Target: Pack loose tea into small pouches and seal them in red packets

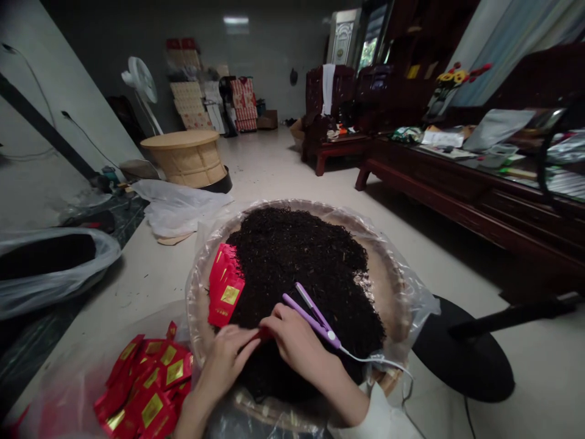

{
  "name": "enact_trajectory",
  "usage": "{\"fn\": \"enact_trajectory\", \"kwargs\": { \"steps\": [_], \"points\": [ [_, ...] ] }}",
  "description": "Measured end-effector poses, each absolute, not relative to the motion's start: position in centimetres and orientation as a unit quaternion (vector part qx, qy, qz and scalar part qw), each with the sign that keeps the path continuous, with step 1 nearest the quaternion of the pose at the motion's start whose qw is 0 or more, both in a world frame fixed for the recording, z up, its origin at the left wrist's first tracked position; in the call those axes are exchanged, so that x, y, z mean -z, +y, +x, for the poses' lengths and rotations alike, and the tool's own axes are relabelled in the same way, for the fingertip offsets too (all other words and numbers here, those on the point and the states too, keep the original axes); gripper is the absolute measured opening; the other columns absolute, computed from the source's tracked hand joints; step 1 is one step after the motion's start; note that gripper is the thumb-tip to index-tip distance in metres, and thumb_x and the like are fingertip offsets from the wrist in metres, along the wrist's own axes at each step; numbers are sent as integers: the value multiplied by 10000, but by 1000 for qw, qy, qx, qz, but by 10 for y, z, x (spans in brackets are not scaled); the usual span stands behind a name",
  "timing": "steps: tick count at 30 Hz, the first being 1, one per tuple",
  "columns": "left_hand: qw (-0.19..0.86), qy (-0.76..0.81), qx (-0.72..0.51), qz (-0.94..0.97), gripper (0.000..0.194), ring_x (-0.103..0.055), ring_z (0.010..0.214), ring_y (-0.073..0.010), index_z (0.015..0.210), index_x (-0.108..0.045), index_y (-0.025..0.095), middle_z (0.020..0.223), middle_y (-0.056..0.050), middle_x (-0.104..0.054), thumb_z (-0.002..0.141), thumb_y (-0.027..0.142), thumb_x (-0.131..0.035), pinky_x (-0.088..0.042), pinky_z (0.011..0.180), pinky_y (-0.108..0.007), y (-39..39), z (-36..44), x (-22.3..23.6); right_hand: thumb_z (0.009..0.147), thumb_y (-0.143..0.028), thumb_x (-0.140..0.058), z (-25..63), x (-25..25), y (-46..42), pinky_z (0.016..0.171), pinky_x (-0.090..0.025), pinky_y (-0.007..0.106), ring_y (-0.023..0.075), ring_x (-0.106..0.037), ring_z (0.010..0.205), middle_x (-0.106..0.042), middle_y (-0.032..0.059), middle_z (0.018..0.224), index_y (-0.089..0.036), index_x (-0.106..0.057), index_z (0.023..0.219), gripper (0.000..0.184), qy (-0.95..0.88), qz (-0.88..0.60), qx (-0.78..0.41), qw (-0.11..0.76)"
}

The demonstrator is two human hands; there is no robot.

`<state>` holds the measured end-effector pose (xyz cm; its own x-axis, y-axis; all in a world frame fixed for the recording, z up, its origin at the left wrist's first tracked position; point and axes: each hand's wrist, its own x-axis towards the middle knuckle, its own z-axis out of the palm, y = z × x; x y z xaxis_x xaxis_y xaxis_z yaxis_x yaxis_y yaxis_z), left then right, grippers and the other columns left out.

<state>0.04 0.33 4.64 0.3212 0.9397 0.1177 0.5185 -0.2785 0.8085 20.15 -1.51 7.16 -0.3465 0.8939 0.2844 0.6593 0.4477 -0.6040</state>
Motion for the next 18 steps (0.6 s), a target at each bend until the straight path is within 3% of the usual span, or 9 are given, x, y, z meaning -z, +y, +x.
{"fn": "enact_trajectory", "kwargs": {
  "steps": [3,6,9,13,18],
  "points": [
    [424,513,-318,675,230,-716,763,-262,922,-784,273,879,-65,-790,838,337,-580,-533,729,-323,-3,12,-42,913,-121,-462,194,-62,-14,803,-574,393,241,-634,939,-641,90,1033,-263,-497,1347,458,-751,-511,-147,392],
    [466,540,-358,603,264,-685,680,-243,843,-789,228,766,-49,-778,798,433,-629,-516,629,-280,-9,22,-33,920,-167,-481,192,-47,-14,903,-548,484,286,-602,1087,-633,119,1154,-276,-386,1435,535,-717,-539,-89,433],
    [489,544,-374,570,343,-636,616,-215,742,-773,180,669,-42,-742,743,508,-671,-490,587,-261,-11,26,-28,927,-156,-475,192,-37,-15,940,-533,510,291,-580,1145,-623,133,1206,-259,-451,1394,478,-729,-527,-44,436],
    [532,532,-367,547,426,-656,672,-232,819,-778,156,698,-50,-747,740,555,-651,-503,622,-268,-12,28,-27,930,-131,-482,193,-33,-17,934,-528,534,299,-568,1164,-607,153,1251,-240,-524,1331,418,-729,-521,41,441],
    [519,523,-364,570,407,-652,655,-224,804,-784,161,680,-47,-739,771,538,-633,-498,608,-258,-13,28,-28,924,-120,-496,192,-35,-16,871,-561,471,280,-589,1087,-648,149,1156,-214,-561,1289,383,-748,-497,47,437]
  ]
}}
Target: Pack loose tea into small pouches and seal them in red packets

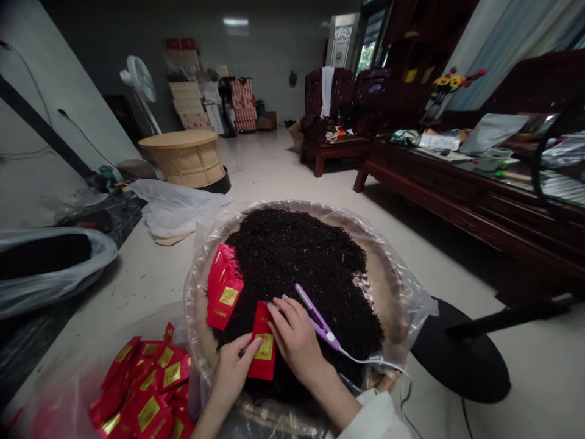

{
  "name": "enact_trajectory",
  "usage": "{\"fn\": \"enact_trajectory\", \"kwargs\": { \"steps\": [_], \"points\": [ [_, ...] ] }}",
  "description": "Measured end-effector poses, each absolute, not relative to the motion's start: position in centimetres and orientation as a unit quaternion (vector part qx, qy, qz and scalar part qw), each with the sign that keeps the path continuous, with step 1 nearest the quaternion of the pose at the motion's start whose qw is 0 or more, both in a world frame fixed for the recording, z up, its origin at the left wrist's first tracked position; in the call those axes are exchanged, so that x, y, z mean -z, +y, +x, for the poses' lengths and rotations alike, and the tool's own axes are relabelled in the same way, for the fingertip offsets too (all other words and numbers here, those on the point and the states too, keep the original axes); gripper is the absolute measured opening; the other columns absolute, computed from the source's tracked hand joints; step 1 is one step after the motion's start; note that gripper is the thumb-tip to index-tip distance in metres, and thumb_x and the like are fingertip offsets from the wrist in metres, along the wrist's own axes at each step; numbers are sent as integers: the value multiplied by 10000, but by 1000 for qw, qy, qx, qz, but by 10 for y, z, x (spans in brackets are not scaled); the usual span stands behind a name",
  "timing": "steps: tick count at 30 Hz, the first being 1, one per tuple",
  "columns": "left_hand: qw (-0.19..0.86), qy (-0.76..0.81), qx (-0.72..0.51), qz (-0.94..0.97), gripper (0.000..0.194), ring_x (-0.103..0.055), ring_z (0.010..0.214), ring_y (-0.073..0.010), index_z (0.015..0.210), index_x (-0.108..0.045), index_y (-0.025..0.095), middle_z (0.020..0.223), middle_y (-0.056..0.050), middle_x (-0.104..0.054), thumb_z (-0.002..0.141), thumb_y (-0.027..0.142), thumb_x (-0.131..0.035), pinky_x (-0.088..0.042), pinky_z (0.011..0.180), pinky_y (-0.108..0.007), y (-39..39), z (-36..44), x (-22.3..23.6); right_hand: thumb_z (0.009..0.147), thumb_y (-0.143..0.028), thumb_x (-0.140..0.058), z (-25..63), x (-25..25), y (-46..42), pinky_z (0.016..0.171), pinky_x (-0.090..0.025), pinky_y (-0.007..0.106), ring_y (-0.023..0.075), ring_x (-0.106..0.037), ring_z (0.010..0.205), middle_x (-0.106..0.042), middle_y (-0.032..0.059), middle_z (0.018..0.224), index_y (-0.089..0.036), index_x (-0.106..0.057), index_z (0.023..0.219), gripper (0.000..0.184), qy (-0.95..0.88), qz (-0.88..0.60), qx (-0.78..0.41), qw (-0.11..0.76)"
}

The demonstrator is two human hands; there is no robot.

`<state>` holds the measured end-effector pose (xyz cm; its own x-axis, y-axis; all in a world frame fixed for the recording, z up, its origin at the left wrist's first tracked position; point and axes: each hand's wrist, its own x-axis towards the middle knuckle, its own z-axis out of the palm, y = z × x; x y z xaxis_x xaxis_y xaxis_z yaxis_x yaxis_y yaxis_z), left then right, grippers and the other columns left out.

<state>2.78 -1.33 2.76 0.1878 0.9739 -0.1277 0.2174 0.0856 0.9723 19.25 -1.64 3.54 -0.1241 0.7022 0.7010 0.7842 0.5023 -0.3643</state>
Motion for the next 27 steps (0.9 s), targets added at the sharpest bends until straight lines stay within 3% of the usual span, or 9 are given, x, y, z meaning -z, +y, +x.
{"fn": "enact_trajectory", "kwargs": {
  "steps": [4,7,11,14,19,23,27],
  "points": [
    [487,526,-334,612,345,-669,675,-229,856,-793,183,720,-48,-758,811,475,-614,-506,627,-257,-15,23,-28,919,-175,-539,195,-38,-19,707,-568,406,241,-616,857,-632,92,914,-217,-671,1031,179,-737,-511,35,441],
    [489,515,-313,632,358,-699,756,-250,906,-792,189,796,-62,-779,835,468,-578,-540,700,-286,-14,19,-29,940,-159,-497,197,-41,-22,604,-533,343,196,-576,720,-610,55,812,-210,-663,919,176,-765,-489,23,419],
    [521,494,-340,607,439,-716,865,-267,902,-791,181,888,-92,-788,829,525,-529,-559,832,-358,-10,18,-32,941,-72,-430,194,-48,-29,672,-543,342,198,-548,743,-655,60,780,-175,-626,917,223,-813,-410,24,414],
    [517,503,-350,598,403,-727,851,-268,859,-796,182,893,-99,-790,784,511,-576,-568,838,-372,-8,19,-33,934,-45,-409,191,-53,-34,704,-537,335,206,-550,787,-657,63,766,-168,-617,932,242,-817,-400,4,414],
    [515,511,-359,586,382,-728,810,-277,793,-794,168,840,-101,-791,736,502,-617,-578,792,-373,-7,16,-36,931,-50,-381,190,-51,-38,667,-490,325,210,-532,781,-622,67,753,-173,-617,933,266,-821,-416,-32,390],
    [518,495,-325,617,324,-715,716,-245,730,-775,155,748,-83,-781,746,435,-612,-568,676,-310,-2,15,-44,897,-32,-403,191,-51,-41,663,-423,321,199,-539,763,-647,83,810,-161,-618,923,252,-826,-430,-60,361],
    [497,471,-324,653,285,-698,650,-209,693,-752,156,682,-59,-760,778,376,-592,-545,617,-265,-3,18,-54,868,-97,-492,191,-66,-44,723,-386,328,174,-564,720,-675,41,779,-173,-637,913,170,-829,-449,-192,272]
  ]
}}
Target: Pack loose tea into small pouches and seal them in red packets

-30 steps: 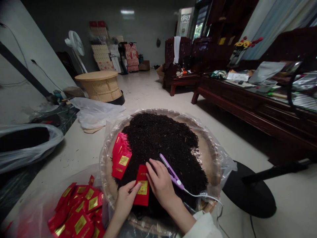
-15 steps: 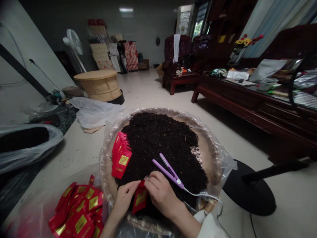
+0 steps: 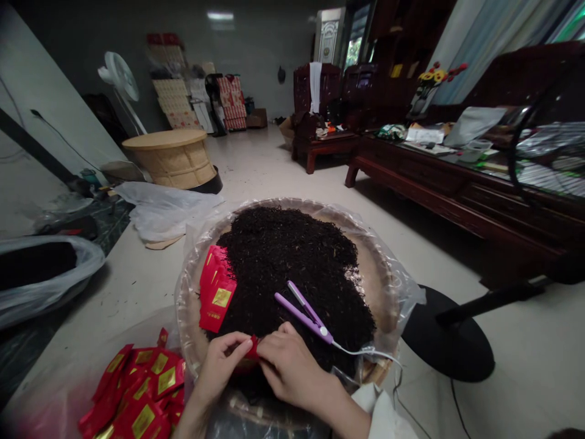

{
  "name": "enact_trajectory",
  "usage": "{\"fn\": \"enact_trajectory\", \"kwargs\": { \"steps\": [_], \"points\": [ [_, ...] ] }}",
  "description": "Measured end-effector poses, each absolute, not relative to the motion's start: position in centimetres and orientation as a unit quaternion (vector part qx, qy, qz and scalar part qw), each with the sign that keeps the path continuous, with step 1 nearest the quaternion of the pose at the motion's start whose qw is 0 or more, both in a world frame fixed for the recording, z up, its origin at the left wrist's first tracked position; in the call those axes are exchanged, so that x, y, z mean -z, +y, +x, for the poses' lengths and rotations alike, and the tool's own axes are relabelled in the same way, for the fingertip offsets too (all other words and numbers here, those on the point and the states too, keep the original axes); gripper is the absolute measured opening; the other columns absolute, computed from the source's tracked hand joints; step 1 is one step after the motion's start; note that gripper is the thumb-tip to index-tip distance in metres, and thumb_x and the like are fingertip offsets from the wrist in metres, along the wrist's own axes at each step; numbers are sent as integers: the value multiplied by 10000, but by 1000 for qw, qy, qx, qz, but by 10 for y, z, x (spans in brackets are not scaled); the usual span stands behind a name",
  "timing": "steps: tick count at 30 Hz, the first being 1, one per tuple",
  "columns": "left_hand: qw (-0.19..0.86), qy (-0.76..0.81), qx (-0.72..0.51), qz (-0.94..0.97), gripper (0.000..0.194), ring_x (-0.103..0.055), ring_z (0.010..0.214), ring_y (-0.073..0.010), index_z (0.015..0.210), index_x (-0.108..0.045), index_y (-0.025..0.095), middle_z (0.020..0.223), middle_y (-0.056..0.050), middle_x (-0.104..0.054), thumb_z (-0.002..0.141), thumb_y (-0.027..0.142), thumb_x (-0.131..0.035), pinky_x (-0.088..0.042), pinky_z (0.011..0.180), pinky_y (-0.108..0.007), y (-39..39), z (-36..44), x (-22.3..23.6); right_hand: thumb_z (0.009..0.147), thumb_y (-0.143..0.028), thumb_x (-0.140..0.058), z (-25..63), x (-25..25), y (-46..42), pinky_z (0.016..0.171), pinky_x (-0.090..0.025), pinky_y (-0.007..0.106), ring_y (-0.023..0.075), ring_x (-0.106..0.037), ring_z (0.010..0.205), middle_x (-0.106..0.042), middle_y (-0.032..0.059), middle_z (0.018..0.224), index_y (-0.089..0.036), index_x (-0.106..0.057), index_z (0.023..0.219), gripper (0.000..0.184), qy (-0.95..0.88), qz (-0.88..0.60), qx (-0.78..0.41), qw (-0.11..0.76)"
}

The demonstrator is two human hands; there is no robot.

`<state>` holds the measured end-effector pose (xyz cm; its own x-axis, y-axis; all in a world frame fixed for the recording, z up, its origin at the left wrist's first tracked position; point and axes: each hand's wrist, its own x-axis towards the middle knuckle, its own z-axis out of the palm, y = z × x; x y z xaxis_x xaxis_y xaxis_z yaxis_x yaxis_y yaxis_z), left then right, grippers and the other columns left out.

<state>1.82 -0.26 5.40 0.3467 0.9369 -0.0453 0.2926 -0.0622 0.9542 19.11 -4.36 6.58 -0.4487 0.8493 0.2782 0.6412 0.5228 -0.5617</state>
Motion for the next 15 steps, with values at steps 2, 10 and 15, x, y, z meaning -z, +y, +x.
{"fn": "enact_trajectory", "kwargs": {
  "steps": [2,10,15],
  "points": [
    [480,458,-323,675,267,-715,704,-205,750,-766,172,743,-57,-776,813,341,-569,-550,668,-263,-5,21,-57,841,-202,-610,191,-76,-43,760,-384,322,170,-565,708,-671,15,738,-184,-658,865,56,-818,-470,-265,198],
    [396,389,-281,783,204,-732,908,-210,811,-777,255,966,-37,-786,840,201,-582,-551,839,-310,2,11,-53,950,-283,-488,185,-90,-41,846,-420,333,214,-553,828,-684,47,789,-166,-679,902,229,-801,-486,-347,52],
    [285,312,-299,856,216,-702,1003,-220,901,-754,251,1004,-43,-778,892,180,-550,-546,822,-329,13,5,-53,980,-286,-366,186,-91,-40,924,-416,408,221,-571,851,-680,62,872,-174,-655,957,311,-780,-469,-408,66]
  ]
}}
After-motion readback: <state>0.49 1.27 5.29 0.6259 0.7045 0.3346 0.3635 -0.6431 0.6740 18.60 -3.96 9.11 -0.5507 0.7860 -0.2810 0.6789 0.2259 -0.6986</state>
